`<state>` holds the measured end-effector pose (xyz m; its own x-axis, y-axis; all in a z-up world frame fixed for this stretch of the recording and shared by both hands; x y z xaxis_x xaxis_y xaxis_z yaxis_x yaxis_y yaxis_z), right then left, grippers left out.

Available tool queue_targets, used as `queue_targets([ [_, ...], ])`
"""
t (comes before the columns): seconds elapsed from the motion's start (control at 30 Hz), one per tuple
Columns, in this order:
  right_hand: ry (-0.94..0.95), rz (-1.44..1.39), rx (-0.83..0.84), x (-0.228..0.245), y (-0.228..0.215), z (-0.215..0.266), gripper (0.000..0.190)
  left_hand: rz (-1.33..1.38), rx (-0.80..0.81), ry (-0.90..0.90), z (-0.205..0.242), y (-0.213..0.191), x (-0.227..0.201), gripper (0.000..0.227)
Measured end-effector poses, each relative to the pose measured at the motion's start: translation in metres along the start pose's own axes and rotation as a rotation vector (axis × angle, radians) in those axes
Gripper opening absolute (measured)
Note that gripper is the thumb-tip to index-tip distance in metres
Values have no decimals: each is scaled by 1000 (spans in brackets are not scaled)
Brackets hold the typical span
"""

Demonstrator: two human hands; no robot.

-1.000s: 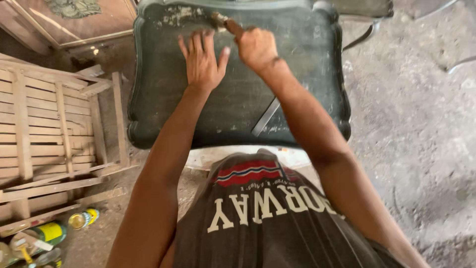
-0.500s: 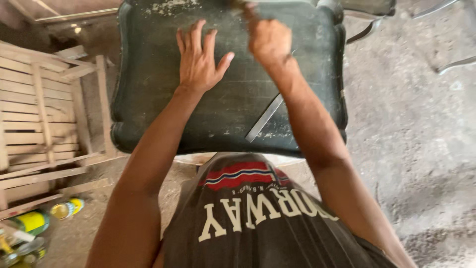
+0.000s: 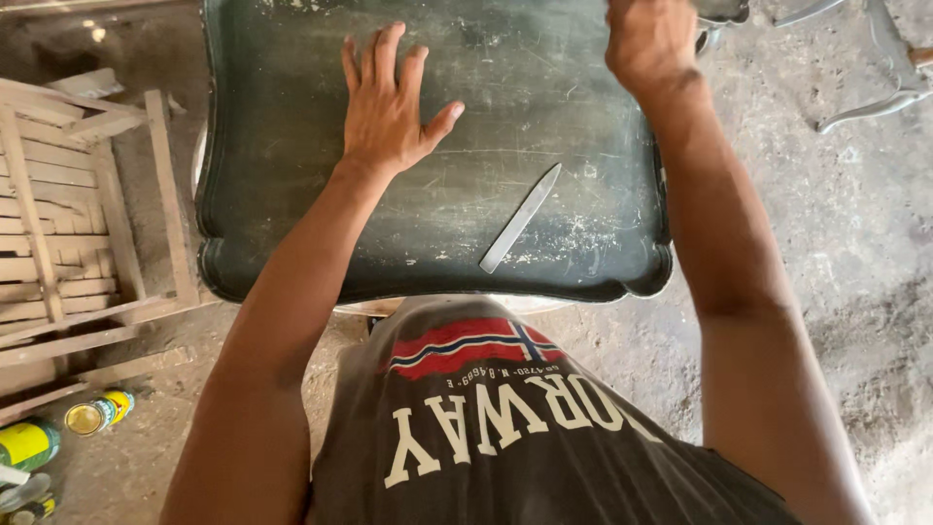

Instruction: The person cleans a metal chair by brushing off dust and debris from the legs and seat. They use a brush to sweep the surface and a knife to scrape off stuck material. The chair is flipped over to access different sides.

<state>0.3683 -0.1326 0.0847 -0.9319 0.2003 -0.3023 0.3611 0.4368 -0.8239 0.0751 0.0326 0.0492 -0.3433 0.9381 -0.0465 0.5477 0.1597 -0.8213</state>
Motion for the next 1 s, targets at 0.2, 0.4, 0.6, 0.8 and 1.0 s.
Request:
queue_targets([
  [0.2,491,15,557,-22,-10,14,15,-34,-11,-2,-2,0,0,75],
  [0.4,-16,-544,-3,131,-104,-39,35,-10,-45,31,0,-13,-1,77],
  [0.6,274,-602,180,204,-132,16,35,-77,-94,78,2,-15,-9,80],
  [0.8,249,-756,109,238,-154,75,38,34,-14,51,1,-7,-4,78],
  [1.0,574,-481,279,164,-137,133,27,-83,-37,490,7,1,-52,64],
])
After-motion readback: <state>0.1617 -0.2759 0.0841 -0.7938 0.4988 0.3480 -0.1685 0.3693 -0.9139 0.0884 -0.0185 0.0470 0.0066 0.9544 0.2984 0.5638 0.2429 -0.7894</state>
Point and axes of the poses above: each hand's wrist, its own z-axis away from the middle knuckle, its own y-axis out of the palm, x = y × z, the point moved 10 cm from there along -z, towards the middle knuckle, and after that the axes turned 15 degrees about -z, right-handed, at the moved point
